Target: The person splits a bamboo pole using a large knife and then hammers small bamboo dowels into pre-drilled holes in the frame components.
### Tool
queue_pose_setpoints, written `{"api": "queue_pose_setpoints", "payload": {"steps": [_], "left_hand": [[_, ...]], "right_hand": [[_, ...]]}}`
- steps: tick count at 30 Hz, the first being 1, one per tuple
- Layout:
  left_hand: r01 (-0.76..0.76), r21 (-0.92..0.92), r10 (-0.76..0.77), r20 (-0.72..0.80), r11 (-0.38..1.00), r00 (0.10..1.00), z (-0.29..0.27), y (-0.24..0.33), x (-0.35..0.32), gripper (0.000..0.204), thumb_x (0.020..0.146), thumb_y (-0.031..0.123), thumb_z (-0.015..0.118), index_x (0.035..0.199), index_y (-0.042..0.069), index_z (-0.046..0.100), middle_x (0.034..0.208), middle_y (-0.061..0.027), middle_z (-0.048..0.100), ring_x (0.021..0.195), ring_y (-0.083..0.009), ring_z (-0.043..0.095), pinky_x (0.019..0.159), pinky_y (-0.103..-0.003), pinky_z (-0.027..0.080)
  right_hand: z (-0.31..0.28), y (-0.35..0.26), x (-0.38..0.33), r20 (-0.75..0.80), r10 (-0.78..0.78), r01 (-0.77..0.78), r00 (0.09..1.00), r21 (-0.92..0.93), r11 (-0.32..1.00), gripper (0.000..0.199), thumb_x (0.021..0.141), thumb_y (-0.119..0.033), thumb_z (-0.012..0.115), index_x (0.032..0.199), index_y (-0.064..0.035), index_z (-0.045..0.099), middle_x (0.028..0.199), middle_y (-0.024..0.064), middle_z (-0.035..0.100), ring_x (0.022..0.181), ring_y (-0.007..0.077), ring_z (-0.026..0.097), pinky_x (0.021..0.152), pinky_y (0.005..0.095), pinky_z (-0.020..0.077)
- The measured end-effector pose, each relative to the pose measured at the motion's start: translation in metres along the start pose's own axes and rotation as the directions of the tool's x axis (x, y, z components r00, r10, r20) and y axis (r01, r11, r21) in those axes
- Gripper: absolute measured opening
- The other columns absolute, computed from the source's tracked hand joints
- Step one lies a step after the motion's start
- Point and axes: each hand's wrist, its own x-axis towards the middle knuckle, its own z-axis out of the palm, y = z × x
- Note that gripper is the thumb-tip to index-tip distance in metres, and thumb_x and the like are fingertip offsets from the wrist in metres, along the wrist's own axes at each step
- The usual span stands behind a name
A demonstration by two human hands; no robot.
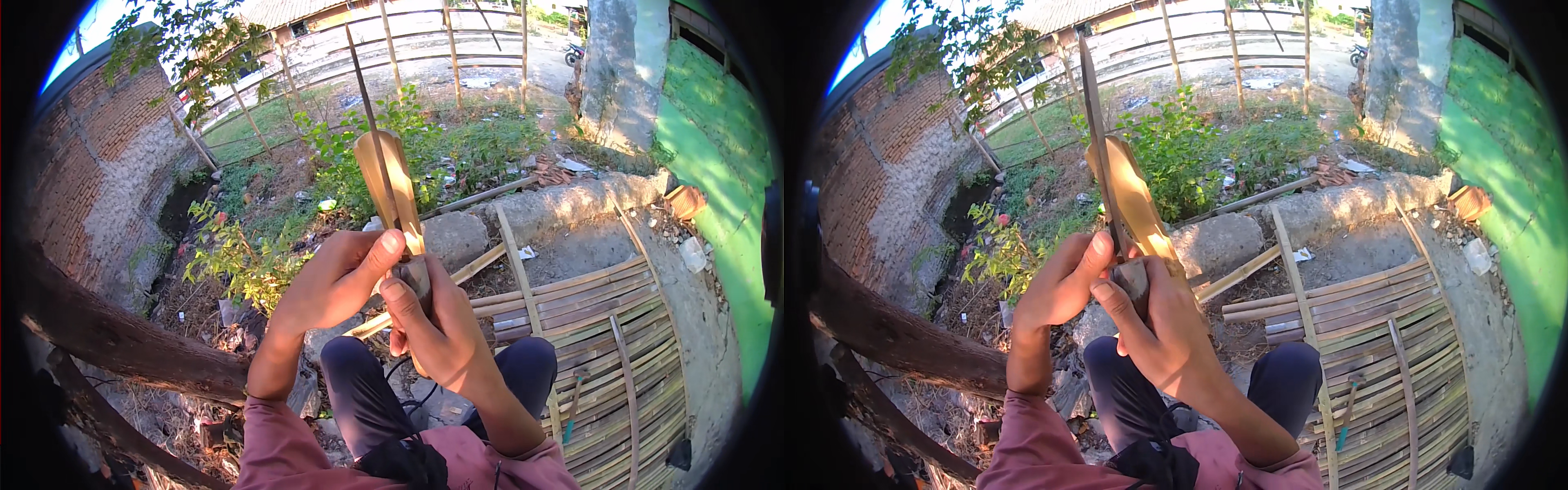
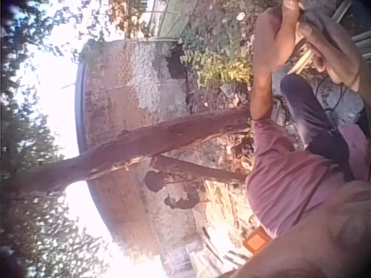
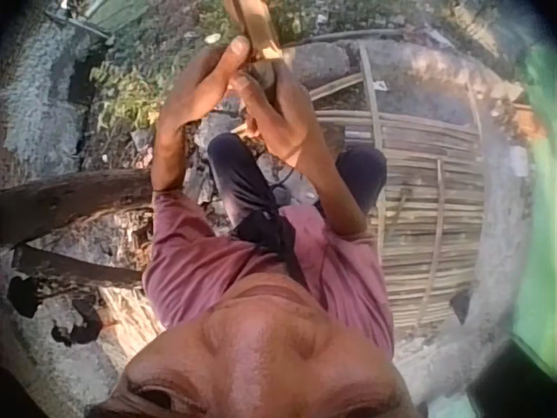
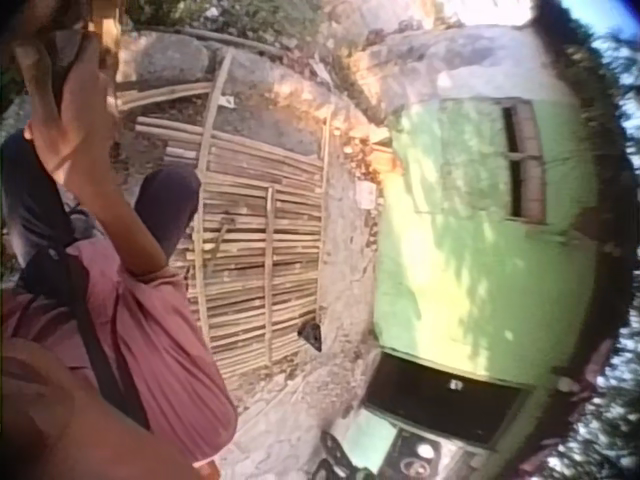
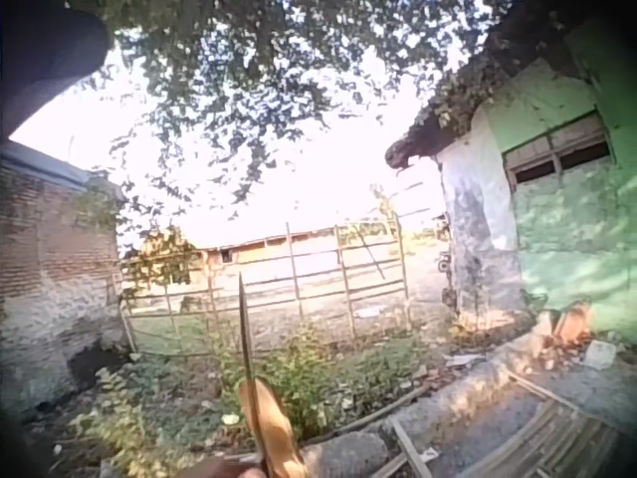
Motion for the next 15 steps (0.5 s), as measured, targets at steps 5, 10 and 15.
{"api": "queue_pose_setpoints", "payload": {"steps": [5,10,15], "left_hand": [[0.136,0.133,-0.132,-0.039,0.982,0.99,-0.008,-0.006,-0.006,0.069,0.106,0.059,0.038,0.1,-0.004,0.066,0.068,-0.0098,0.062,0.064,-0.0154,0.055,0.059,-0.035,0.043],[0.239,0.62,0.024,-0.384,0.747,0.923,-0.025,0.041,0.007,0.064,0.104,0.058,0.044,0.093,-0.002,0.062,0.056,-0.0075,0.05,0.054,-0.0223,0.047,0.057,-0.038,0.04],[0.305,0.703,0.243,-0.564,0.642,0.789,-0.059,0.072,0.065,0.069,0.1,0.064,0.047,0.107,-0.003,0.058,0.073,-0.0142,0.06,0.068,-0.025,0.056,0.073,-0.043,0.046]], "right_hand": [[0.002,0.007,0.01,-0.019,-0.153,0.146,0.988,-0.207,0.967,0.059,0.098,-0.049,0.064,0.109,0.0076,0.052,0.078,0.0204,0.066,0.073,0.0392,0.068,0.063,0.0456,0.0496],[0.005,0.0,0.015,-0.027,-0.178,0.169,0.984,-0.209,0.963,0.06,0.098,-0.049,0.063,0.102,0.0086,0.048,0.077,0.0255,0.065,0.078,0.0464,0.067,0.066,0.0502,0.0492],[0.013,0.006,0.014,-0.04,-0.236,0.225,0.971,-0.177,0.958,0.056,0.101,-0.046,0.061,0.099,0.0088,0.046,0.069,0.0227,0.063,0.072,0.0465,0.067,0.062,0.0506,0.0489]]}}
